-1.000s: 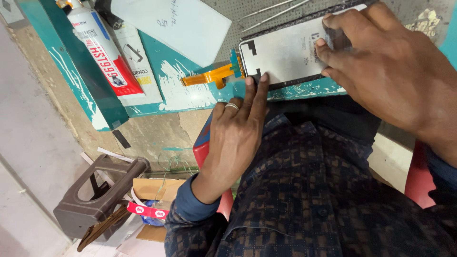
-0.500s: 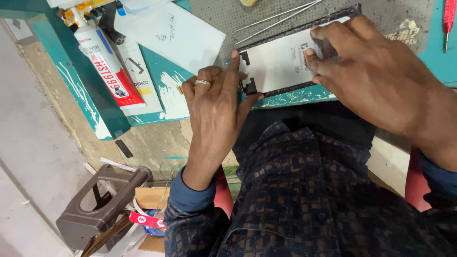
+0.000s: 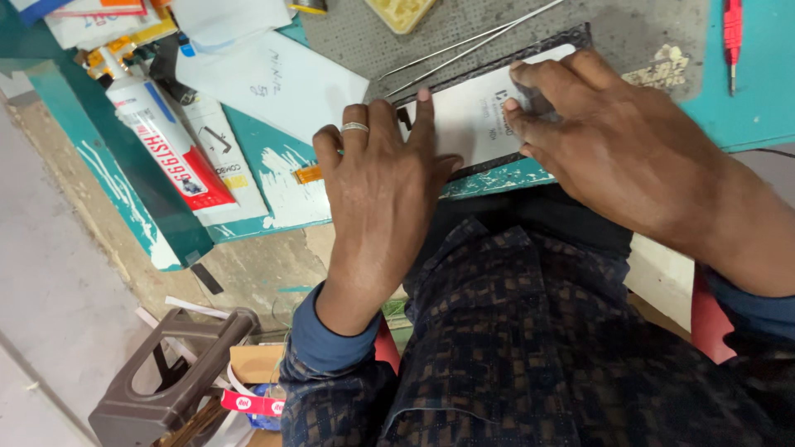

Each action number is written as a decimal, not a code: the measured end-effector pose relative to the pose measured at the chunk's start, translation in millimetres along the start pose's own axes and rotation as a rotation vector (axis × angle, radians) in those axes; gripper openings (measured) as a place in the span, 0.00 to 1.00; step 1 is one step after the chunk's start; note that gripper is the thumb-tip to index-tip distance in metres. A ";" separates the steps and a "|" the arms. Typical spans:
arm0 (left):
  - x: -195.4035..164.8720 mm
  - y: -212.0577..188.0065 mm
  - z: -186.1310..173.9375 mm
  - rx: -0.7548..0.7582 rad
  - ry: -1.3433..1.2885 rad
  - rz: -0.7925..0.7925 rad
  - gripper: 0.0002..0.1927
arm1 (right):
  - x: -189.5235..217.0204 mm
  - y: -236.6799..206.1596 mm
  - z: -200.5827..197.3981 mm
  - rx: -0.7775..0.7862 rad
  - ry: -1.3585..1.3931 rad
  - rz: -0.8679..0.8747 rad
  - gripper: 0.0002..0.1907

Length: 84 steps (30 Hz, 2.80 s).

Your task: The person uses a soldering iron to work on a flexible ribbon cable attached to a white smartphone screen. They then flip the screen over and press the ribbon cable into place on the back of the display.

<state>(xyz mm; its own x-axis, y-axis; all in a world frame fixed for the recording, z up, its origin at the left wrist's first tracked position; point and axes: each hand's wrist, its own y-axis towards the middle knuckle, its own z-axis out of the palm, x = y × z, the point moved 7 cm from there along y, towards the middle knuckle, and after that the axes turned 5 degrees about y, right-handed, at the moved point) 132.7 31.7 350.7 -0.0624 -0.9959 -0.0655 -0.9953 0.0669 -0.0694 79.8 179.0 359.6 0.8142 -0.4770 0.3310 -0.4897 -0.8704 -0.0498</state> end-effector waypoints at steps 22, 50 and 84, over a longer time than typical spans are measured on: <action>0.7 -1.8 -13.2 -0.025 -0.031 0.048 0.41 | -6.8 -24.3 -15.8 -0.033 -0.254 0.090 0.17; 72.5 -133.7 71.0 -0.269 -1.262 -0.712 0.07 | 32.0 -42.2 -10.0 -0.284 0.029 -0.038 0.13; 62.8 -92.6 91.6 -0.319 -1.541 -0.677 0.08 | 43.1 -33.5 31.9 -0.372 0.272 0.010 0.09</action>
<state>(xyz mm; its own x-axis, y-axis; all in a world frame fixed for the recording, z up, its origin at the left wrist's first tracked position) 227.7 -31.4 261.8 0.2767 0.1483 -0.9494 -0.7982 -0.5146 -0.3131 141.2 183.8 345.5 0.7218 -0.3924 0.5702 -0.6162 -0.7394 0.2711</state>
